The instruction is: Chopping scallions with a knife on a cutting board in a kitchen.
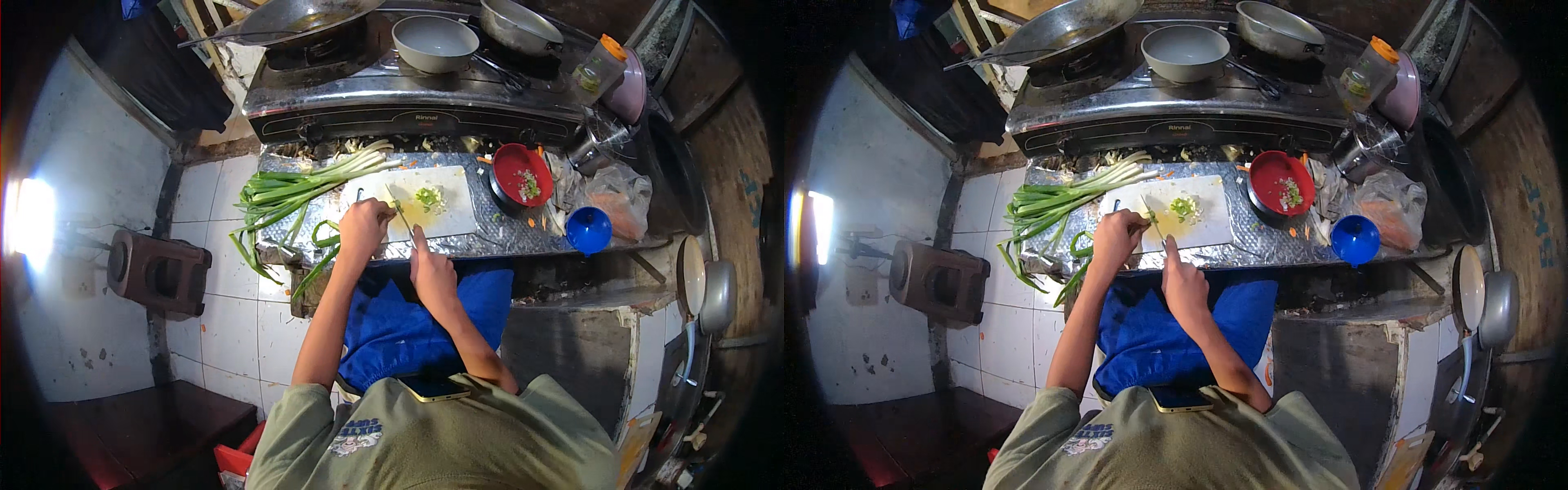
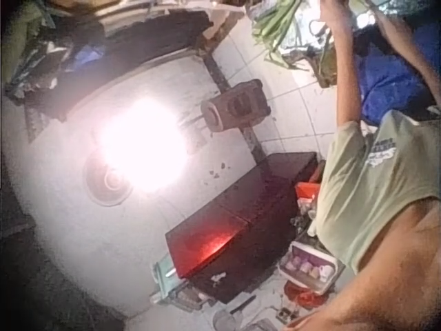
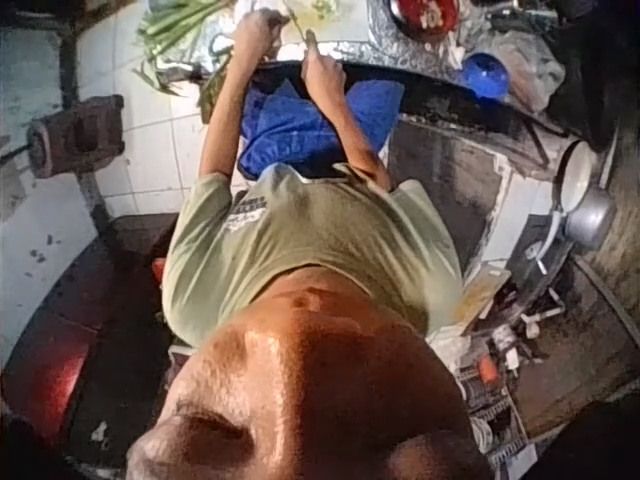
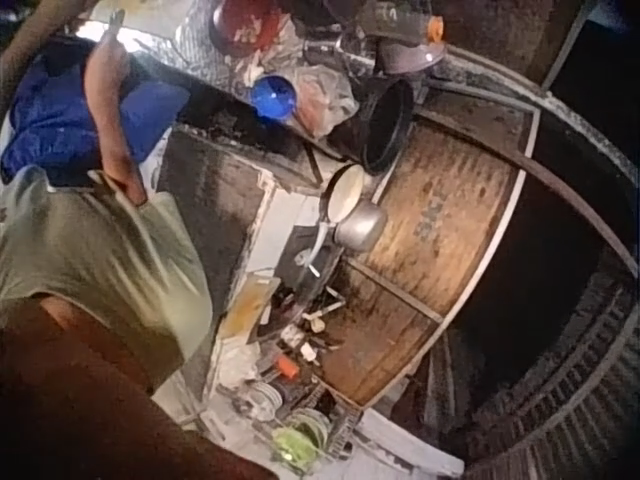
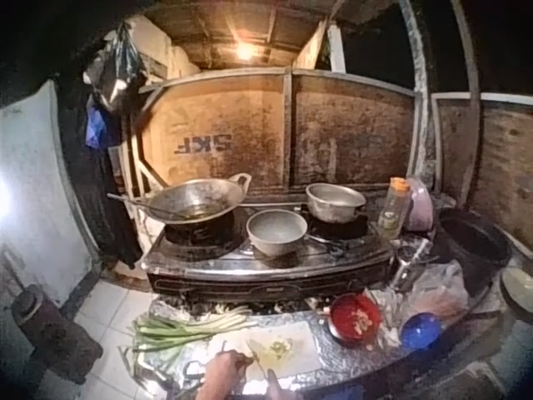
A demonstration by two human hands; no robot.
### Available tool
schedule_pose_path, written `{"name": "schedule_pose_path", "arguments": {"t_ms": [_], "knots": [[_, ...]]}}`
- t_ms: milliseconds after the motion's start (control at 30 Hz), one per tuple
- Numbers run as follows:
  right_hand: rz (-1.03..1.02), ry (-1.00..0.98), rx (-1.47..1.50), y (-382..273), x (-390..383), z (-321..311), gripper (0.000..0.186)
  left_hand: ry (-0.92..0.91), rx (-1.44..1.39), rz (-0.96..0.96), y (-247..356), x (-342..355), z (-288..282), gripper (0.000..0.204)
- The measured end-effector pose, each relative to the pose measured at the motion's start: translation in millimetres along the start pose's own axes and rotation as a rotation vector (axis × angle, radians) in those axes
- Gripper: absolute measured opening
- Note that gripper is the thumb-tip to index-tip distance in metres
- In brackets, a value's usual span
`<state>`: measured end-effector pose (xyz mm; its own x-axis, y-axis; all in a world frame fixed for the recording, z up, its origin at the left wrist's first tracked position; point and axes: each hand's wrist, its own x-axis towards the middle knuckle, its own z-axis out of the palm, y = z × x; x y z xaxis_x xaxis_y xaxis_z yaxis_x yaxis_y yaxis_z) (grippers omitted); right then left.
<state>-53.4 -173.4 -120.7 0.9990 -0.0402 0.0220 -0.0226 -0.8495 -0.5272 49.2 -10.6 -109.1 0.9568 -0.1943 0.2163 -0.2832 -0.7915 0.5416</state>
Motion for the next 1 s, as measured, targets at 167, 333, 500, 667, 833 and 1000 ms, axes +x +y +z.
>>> {"name": "schedule_pose_path", "arguments": {"t_ms": [167, 333, 500, 667, 833, 1000], "knots": [[-0.01, 0.009, 0.063, 12.8, -12.5, -5.9, 0.05, 0.039, -0.07, -0.026, -7.3, -4.5, 5.9, 0.013], [-0.006, 0.053, 0.034, 13.1, -14.6, -2.7, 0.052, 0.044, -0.031, 0.003, -3.6, -4.1, 5.0, 0.012], [0.016, 0.124, 0.019, 24.0, -0.9, -19.6, 0.046, 0.061, -0.044, 0.02, -3.7, -5.1, 6.5, 0.013], [-0.013, 0.081, 0.043, 24.4, -0.8, -19.2, 0.043, 0.045, -0.069, 0.008, -5.9, -5.3, 6.6, 0.012], [0.056, 0.066, 0.034, 15.7, -1.2, -25.7, 0.039, 0.033, -0.057, -0.005, -2.9, -3.6, 4.5, 0.013], [0.076, 0.082, 0.036, 20.6, -3.0, -23.3, 0.035, -0.013, -0.062, -0.051, -1.3, -4.1, 2.9, 0.015]]}}
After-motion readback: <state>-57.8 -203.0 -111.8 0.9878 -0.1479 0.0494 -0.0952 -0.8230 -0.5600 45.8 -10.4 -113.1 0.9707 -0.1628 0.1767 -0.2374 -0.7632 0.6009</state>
